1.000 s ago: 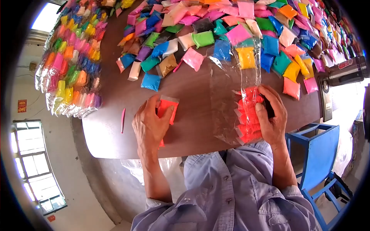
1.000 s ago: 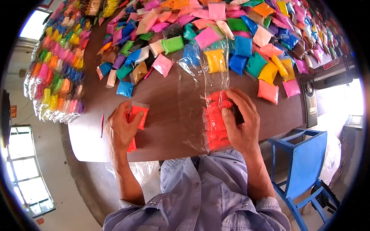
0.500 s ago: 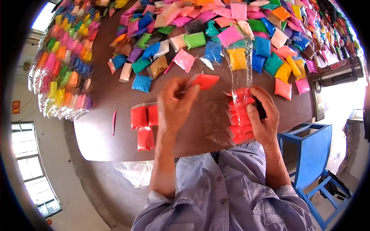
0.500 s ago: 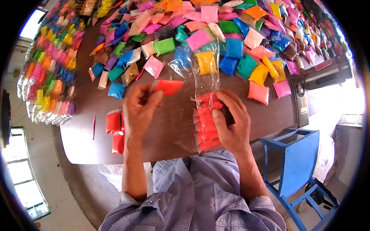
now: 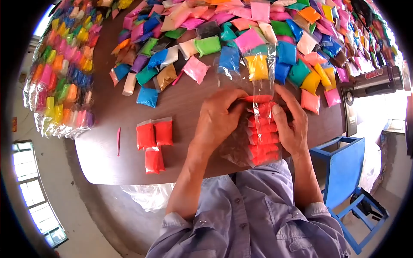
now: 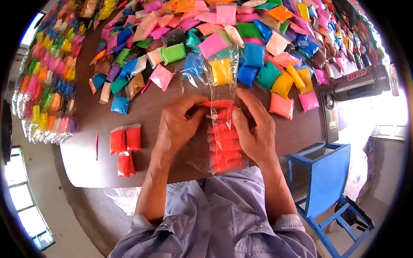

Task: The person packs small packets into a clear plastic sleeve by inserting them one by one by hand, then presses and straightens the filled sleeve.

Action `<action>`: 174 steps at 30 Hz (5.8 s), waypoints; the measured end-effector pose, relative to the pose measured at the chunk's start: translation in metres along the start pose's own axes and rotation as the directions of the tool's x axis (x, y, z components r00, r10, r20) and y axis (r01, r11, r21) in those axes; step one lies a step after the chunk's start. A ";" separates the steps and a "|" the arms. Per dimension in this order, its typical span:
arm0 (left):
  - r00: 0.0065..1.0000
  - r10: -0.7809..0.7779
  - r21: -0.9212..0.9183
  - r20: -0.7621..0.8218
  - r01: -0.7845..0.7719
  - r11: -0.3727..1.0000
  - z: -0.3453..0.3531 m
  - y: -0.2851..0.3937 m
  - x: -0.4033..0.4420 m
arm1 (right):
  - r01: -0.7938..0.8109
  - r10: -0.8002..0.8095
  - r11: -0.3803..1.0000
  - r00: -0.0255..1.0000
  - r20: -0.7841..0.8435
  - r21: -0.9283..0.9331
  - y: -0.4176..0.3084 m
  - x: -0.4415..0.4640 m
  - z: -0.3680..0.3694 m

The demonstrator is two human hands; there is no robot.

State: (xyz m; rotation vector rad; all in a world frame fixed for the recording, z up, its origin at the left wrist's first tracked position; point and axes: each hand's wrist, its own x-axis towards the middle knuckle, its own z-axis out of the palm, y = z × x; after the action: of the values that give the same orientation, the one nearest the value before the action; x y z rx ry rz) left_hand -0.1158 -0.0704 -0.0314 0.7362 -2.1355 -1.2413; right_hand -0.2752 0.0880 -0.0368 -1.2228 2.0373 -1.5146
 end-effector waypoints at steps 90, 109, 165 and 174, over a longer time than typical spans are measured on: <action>0.995 0.101 0.076 0.005 -0.101 0.992 -0.011 -0.007 -0.001 | 0.101 -0.100 0.993 0.995 0.022 -0.055 0.001 0.000 0.012; 0.964 0.186 0.290 -0.192 -0.125 0.949 -0.039 0.015 -0.038 | 0.076 -0.078 0.991 0.997 -0.015 -0.107 0.013 -0.003 0.012; 0.965 -0.205 -0.230 0.160 0.239 0.943 -0.019 -0.008 0.025 | 0.113 -0.111 0.993 0.993 -0.049 0.034 0.007 0.001 0.015; 0.975 -0.156 -0.291 0.159 0.198 0.936 -0.003 -0.023 0.029 | 0.087 -0.086 0.996 0.995 -0.054 0.015 0.006 0.002 0.015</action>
State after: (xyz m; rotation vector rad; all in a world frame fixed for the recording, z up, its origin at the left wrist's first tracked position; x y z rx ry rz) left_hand -0.1301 -0.1019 -0.0448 0.7390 -1.9455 -1.7145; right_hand -0.2691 0.0774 -0.0471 -1.2930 2.0241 -1.6176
